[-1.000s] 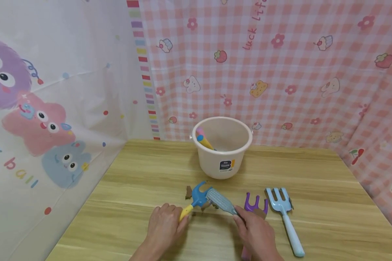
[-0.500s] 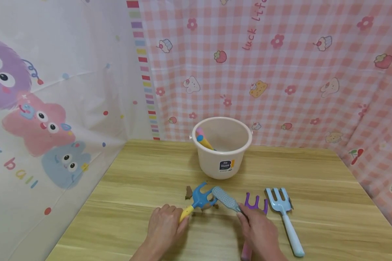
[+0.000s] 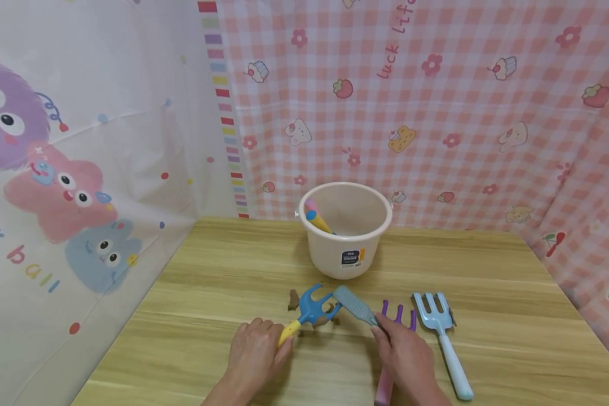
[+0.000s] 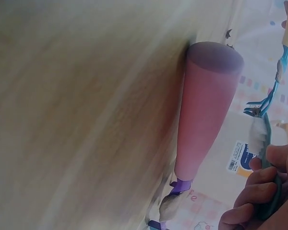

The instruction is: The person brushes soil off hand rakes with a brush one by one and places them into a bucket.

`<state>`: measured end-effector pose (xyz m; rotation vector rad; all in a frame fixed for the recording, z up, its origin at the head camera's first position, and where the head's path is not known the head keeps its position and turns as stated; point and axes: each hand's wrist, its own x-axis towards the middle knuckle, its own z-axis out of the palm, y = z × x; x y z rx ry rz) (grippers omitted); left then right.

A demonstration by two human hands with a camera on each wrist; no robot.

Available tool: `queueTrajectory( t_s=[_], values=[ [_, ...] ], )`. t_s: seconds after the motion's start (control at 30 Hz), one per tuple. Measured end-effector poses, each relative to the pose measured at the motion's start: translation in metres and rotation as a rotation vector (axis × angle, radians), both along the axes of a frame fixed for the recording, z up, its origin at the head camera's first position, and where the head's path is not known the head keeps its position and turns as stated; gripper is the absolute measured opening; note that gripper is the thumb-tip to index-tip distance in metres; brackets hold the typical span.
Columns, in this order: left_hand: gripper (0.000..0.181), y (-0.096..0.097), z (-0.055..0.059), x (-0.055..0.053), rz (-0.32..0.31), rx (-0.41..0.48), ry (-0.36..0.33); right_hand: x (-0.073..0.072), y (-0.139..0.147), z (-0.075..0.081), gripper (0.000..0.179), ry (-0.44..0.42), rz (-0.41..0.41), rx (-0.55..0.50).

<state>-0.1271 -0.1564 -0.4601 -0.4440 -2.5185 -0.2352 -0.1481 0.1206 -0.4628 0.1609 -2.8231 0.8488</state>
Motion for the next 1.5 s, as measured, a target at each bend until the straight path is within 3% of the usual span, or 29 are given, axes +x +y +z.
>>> queueTrajectory(
  t_s=[0.33, 0.5, 0.6, 1.07, 1.17, 1.33, 1.5],
  values=[
    [0.027, -0.002, 0.001, 0.001, 0.018, 0.003, 0.006, 0.002, 0.003, 0.003, 0.033, 0.044, -0.004, -0.012],
    [0.026, -0.002, 0.002, 0.000, 0.030, 0.012, 0.006, 0.015, -0.015, 0.012, 0.031, 0.144, 0.137, 0.004],
    [0.025, -0.002, 0.002, 0.000, 0.025, 0.018, 0.012, 0.020, -0.024, 0.012, 0.030, 0.151, 0.187, 0.029],
    [0.030, -0.002, 0.002, 0.000, 0.025, -0.001, -0.017, 0.012, -0.014, 0.003, 0.031, 0.120, 0.073, 0.002],
    [0.031, -0.001, 0.002, 0.000, 0.037, 0.003, -0.043, 0.013, -0.015, 0.003, 0.032, 0.115, 0.089, -0.006],
    [0.032, 0.000, 0.003, -0.002, 0.047, 0.020, -0.057, 0.017, -0.021, 0.005, 0.033, 0.133, 0.183, 0.008],
    [0.030, 0.000, 0.005, -0.003, 0.047, 0.031, -0.048, 0.017, -0.022, 0.005, 0.032, 0.146, 0.149, 0.027]
  ],
)
